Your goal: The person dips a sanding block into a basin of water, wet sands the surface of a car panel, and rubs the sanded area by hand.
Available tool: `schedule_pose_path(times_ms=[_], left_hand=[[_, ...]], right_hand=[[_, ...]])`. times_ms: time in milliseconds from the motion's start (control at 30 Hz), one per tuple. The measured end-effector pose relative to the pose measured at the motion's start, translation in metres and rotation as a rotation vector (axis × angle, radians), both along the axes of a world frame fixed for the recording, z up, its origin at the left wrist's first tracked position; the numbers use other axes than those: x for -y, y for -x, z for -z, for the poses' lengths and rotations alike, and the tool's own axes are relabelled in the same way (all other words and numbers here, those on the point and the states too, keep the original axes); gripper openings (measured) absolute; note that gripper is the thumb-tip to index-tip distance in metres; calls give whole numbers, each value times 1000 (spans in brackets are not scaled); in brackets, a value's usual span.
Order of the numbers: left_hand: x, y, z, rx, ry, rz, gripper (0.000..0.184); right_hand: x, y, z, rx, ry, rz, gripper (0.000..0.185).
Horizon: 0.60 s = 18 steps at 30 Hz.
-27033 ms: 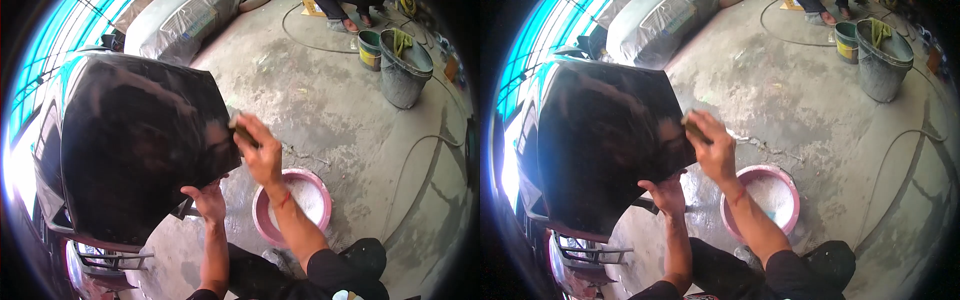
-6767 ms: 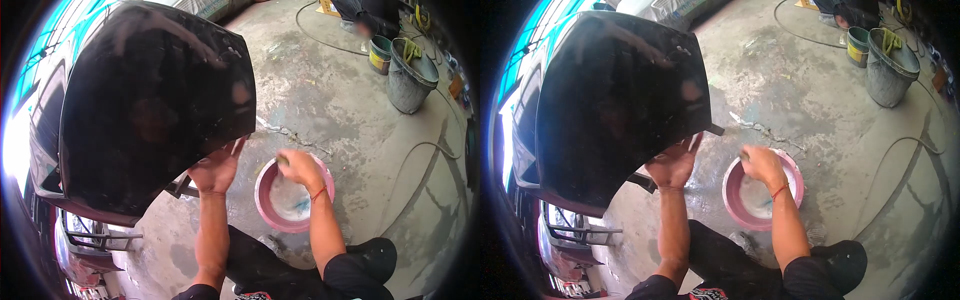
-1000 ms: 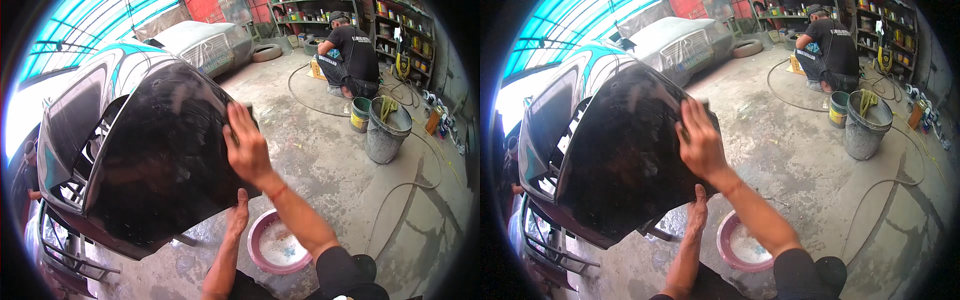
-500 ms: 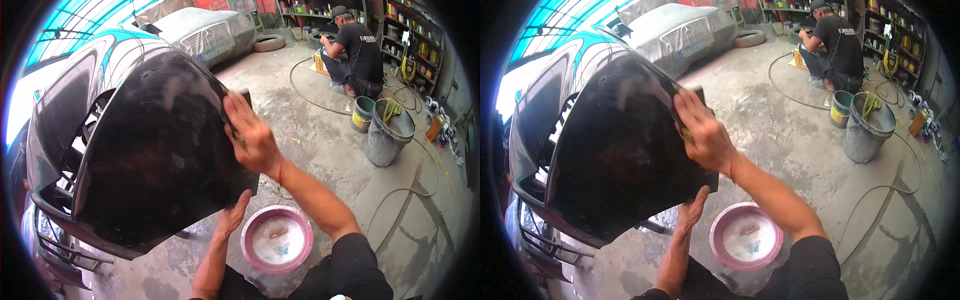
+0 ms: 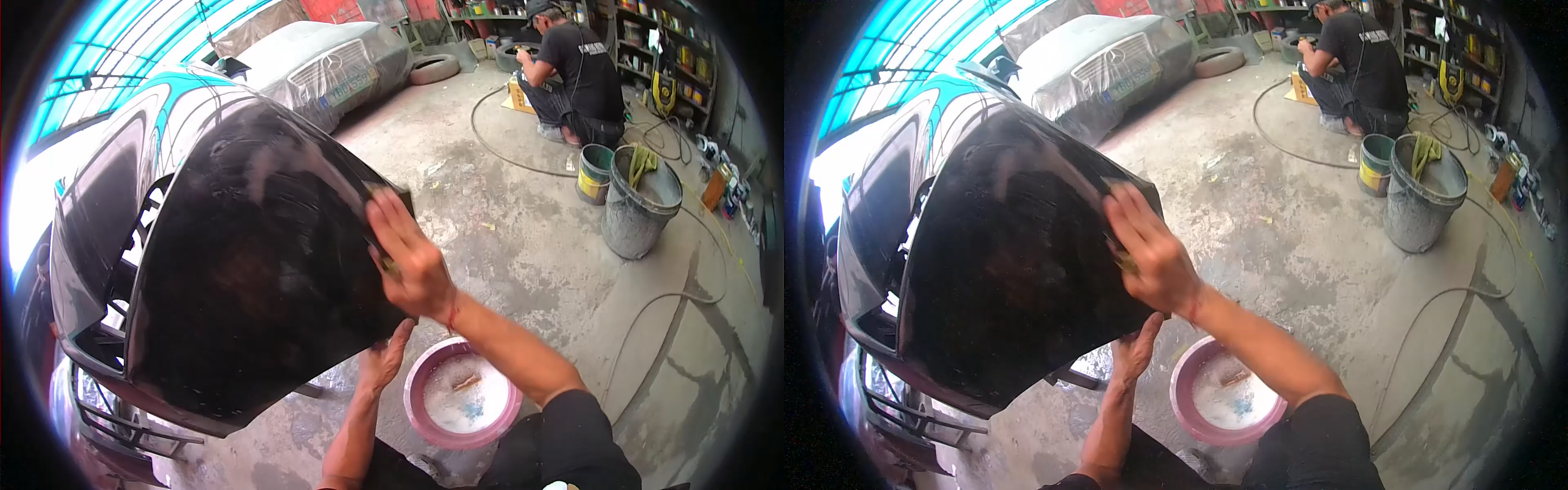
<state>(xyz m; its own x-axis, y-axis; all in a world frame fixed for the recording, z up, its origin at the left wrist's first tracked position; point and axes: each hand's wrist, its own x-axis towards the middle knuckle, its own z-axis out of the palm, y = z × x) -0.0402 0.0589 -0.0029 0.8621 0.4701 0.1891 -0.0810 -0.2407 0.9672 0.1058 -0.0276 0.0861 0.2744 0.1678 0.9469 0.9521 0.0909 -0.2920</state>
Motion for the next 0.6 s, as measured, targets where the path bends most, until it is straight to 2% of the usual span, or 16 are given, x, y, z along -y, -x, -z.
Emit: schedule_pose_path(times_ms=[67,167,233,300,400,500,567,600], left_hand=[[9,-1,-8,25,-7,-24,38],[5,3,-4,52,-20,-32,37],[1,0,-5,50,-33,-9,37],[5,-5,-8,122,1,-35,37],[15,-5,-4,101,51,-60,35],[11,-3,-9,44,0,-68,35],[6,-6,-8,86,-15,-37,34],[6,-7,-8,117,-28,-12,34]], right_hand=[[-9,-14,-50,63,-1,-22,53],[3,-8,-24,22,24,-49,52],[5,2,41,-41,21,5,53],[2,4,36,-50,-22,9,54],[-5,-14,-51,54,-9,-5,55],[1,-15,-33,26,25,-54,55],[6,-4,28,-27,25,-15,55],[5,0,26,-29,6,4,54]])
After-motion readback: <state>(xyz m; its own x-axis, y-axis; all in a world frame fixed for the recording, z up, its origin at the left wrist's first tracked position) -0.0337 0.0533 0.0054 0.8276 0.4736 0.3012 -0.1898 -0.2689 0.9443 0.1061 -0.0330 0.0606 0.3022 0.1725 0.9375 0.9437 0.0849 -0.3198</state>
